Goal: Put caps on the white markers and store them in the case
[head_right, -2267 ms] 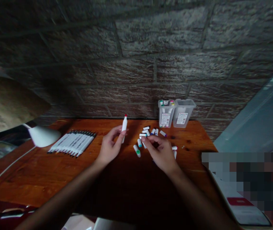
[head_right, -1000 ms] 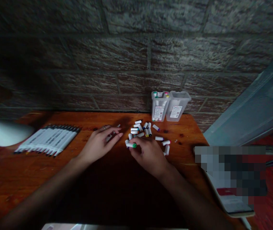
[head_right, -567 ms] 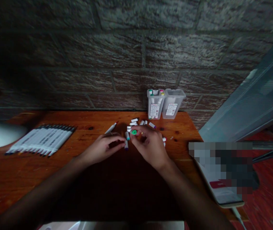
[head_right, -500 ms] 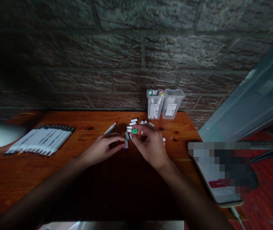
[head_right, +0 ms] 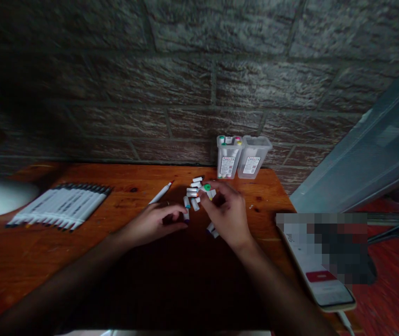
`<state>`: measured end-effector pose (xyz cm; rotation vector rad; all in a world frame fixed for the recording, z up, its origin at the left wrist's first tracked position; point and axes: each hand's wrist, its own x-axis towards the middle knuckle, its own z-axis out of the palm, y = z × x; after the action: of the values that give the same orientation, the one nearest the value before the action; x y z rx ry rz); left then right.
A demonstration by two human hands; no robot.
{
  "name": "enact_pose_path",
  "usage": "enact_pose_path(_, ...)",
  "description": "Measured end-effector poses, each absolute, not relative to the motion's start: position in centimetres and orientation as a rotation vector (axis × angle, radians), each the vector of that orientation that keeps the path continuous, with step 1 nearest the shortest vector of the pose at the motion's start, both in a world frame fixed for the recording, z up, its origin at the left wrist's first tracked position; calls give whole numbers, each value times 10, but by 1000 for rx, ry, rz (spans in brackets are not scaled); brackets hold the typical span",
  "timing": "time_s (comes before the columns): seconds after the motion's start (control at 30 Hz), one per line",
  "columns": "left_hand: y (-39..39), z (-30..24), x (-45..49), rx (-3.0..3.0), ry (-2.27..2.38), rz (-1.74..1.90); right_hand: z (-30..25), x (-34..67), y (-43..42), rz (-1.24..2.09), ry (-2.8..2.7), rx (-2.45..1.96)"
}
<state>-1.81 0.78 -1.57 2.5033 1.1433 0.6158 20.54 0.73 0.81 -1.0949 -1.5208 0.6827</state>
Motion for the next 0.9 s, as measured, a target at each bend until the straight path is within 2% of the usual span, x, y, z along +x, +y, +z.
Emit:
enact_pose_path(0.2,2,-4,-13,2247,1074,930,2,196,5,907,-1448,-1065)
enact_pose_path(0.4,5,-6,-14,2158,1119,1135,4,194,5,968,-1429,-1055)
enact_pose_path(0.53,8,-9,-14,2362,1158,1012,8,200,12,1064,-1260,-1023)
enact_pose_path(0.73,-2,-14,2,2713,1003,593,7,207,20,1151,-1113,-985)
enact_pose_path(0.9,-1,-20,3,2692,1061,558,5,204,20,1174,-1138,-1017)
